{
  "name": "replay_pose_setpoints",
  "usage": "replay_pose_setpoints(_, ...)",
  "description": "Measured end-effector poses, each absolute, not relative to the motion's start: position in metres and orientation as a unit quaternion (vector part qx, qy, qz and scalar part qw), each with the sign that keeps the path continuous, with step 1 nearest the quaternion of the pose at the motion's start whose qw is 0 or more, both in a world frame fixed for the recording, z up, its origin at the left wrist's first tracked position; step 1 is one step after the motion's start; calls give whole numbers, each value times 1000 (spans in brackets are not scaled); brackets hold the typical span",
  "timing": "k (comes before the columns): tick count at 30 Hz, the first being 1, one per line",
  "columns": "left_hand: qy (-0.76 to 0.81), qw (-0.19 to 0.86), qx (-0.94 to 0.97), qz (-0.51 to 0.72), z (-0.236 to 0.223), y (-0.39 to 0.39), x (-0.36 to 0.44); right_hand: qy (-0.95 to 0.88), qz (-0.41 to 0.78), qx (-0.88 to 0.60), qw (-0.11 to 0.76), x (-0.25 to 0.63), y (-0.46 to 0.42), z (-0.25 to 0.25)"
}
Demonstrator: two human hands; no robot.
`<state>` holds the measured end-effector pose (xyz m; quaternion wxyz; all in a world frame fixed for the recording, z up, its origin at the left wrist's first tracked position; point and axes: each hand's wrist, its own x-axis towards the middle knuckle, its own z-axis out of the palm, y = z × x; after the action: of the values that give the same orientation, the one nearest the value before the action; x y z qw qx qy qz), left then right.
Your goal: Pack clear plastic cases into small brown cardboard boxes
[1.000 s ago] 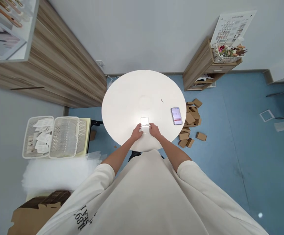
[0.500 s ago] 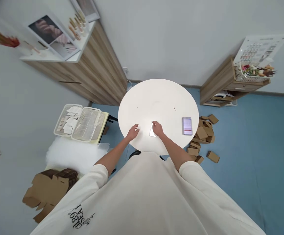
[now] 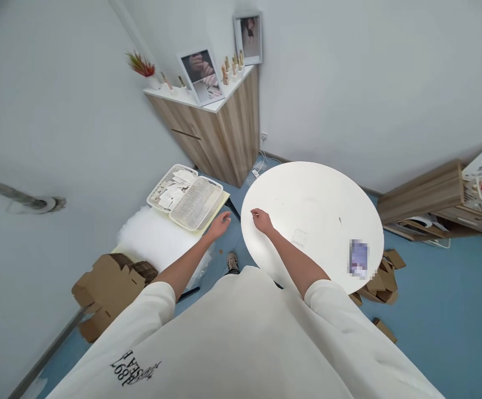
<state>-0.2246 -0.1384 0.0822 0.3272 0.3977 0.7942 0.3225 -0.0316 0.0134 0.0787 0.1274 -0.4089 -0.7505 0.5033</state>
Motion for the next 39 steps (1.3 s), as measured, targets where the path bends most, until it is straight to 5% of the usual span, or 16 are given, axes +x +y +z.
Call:
replay_pose_setpoints(11, 800, 229, 388, 396, 63, -175, -405, -797, 494, -332, 109, -217, -39, 78)
replay_pose_setpoints(20, 865, 174, 337, 328, 43, -177, -528, -823, 477, -300, 74, -325, -52, 81)
replay_pose_setpoints(30, 899, 170, 347, 207, 29, -171, -570, -826, 481, -293, 32, -375, -69, 72)
replay_pose_setpoints(39, 905, 169, 316, 229, 27, -168, -578, -808, 499, -314, 16, -368, -58, 76)
